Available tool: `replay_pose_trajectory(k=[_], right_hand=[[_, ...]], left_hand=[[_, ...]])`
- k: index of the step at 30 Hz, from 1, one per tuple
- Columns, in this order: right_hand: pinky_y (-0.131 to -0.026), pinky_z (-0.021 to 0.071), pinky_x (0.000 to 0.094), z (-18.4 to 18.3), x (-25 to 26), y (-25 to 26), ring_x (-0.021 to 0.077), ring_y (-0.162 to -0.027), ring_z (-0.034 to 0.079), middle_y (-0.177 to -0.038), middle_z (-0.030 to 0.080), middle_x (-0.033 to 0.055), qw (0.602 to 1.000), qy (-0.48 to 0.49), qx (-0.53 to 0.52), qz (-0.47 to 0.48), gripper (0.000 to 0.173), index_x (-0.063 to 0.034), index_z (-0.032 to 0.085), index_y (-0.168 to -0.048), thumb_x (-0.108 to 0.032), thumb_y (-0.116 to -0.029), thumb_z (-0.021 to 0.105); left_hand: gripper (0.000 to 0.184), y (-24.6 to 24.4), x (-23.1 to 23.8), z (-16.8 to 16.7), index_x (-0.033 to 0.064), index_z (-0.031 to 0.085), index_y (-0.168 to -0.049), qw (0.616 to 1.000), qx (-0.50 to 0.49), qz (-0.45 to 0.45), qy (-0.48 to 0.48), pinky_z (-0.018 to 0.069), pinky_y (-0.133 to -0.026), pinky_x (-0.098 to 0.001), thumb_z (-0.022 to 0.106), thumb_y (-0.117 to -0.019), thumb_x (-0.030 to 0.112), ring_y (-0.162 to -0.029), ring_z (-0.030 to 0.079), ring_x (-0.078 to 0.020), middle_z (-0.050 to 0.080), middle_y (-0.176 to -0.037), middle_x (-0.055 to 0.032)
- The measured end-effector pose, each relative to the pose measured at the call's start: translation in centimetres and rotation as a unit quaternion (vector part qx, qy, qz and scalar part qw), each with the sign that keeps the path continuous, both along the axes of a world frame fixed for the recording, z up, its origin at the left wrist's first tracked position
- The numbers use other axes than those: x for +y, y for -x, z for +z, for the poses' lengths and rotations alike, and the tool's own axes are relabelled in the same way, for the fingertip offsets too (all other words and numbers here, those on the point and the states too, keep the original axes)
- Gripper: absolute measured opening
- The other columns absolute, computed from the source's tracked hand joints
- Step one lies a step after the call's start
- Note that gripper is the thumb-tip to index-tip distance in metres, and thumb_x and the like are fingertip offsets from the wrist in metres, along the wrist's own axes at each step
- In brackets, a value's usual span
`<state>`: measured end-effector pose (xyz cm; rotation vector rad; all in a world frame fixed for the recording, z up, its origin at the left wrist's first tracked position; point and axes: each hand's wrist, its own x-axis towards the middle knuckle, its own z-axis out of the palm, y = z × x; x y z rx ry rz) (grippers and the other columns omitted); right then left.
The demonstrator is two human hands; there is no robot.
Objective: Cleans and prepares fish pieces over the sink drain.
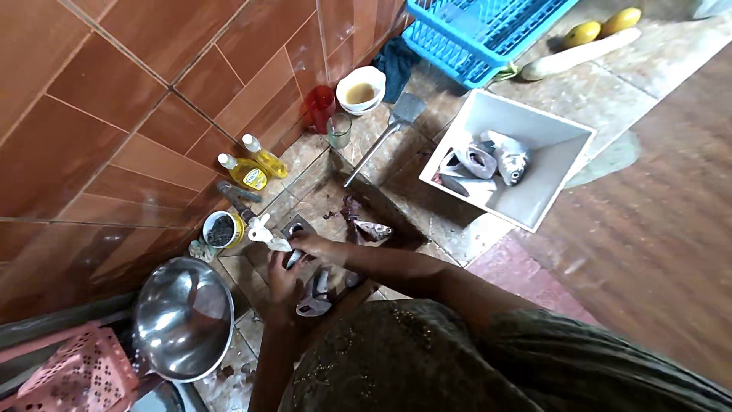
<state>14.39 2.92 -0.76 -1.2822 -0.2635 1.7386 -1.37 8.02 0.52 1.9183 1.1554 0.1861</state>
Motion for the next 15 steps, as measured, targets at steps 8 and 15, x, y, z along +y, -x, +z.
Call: replay_pose_trajectory(k=[8,15], right_hand=[[-0.083,0.0557,0.0403,0.7,0.9,-0.7,0.0220,-0.094,0.063,-0.113,0.064,0.0184,0.985,-0.115,-0.126,0.011,0.039,0.0030,0.058,-0.129,0.002,-0.0918,0.067],[-0.103,0.0507,0.0557,1.4,-6.1,-11.1,0.0331,-0.114,0.067,-0.124,0.070,0.0184,0.868,-0.162,-0.460,0.092,0.027,-0.0027,0.069,-0.123,-0.005,-0.0971,0.065]], left_hand=[[0.047,3.8,-1.3,0.2,-0.0044,0.040,-0.148,0.906,-0.255,0.186,0.280,0.0597,-0.092,-0.0449,0.051,-0.1035,0.007,-0.111,0.066,-0.0295,0.057,-0.135,-0.0223],[0.031,-2.6,-0.2,-0.1,-0.0102,0.058,-0.127,0.927,-0.162,0.110,0.320,0.0577,-0.095,-0.0381,0.043,-0.1095,0.010,-0.104,0.072,-0.0237,0.071,-0.115,-0.0192]])
